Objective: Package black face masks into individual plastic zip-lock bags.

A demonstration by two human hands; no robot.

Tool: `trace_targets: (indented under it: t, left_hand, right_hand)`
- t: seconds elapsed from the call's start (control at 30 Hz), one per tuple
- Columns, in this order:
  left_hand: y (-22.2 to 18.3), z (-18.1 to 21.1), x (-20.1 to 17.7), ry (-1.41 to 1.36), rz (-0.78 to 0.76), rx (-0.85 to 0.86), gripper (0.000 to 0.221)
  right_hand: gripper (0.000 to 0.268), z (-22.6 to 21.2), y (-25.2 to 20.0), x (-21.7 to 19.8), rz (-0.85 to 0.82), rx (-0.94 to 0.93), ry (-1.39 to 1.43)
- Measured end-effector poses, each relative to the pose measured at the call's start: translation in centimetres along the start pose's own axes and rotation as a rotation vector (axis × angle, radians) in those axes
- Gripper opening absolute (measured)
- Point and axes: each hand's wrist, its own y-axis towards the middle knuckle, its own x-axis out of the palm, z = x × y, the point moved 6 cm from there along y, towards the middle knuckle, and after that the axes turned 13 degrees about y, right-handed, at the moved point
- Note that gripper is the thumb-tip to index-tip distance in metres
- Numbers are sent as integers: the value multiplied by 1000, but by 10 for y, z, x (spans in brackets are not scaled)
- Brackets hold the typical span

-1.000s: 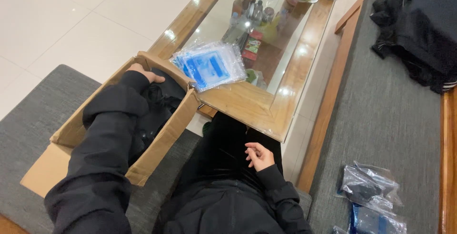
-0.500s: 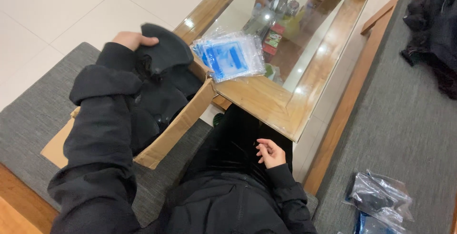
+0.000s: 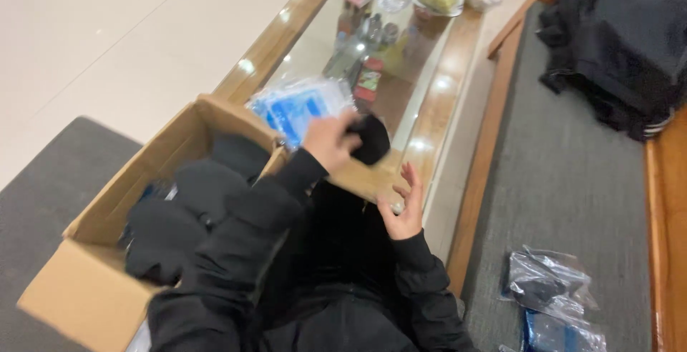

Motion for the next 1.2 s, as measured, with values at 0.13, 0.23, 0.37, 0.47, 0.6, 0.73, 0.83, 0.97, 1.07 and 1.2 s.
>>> trace_targets:
  t: [0.13, 0.23, 0.37, 0.47, 0.6, 0.73, 0.83, 0.97, 1.07, 1.2]
  left_hand:
    - [-26, 43, 71, -264, -10, 182, 36]
    - [-42, 49, 100, -356, 31, 205, 28]
    - [-45, 52, 108, -366, -74, 214, 43]
    - [-50, 54, 111, -272, -168, 240, 57]
    - [-57, 53, 130, -164, -226, 226, 60]
    - [-58, 60, 118, -123, -151, 266, 66]
    - [-59, 56, 118, -88, -184, 209, 74]
    - [-69, 52, 98, -17, 29, 133, 76]
    - [-91, 40, 105, -269, 112, -19, 54]
    - [-139, 18, 214, -1067, -400, -396, 53]
  right_hand:
    - [107, 38, 9, -14, 34, -21, 71]
    - [75, 77, 6, -33, 78, 73, 117]
    - [58, 102, 6, -45, 128, 122, 235]
    - [53, 122, -2, -39, 141, 146, 257]
    - [45, 129, -11, -37, 139, 243, 258]
    - [40, 109, -9, -28, 126, 200, 203]
    - [32, 107, -9, -28, 116, 245, 171]
    - [31, 88, -7, -29, 192, 272, 114]
    - [34, 121, -9, -50, 304, 270, 146]
    - [46, 109, -12, -46, 366, 309, 354]
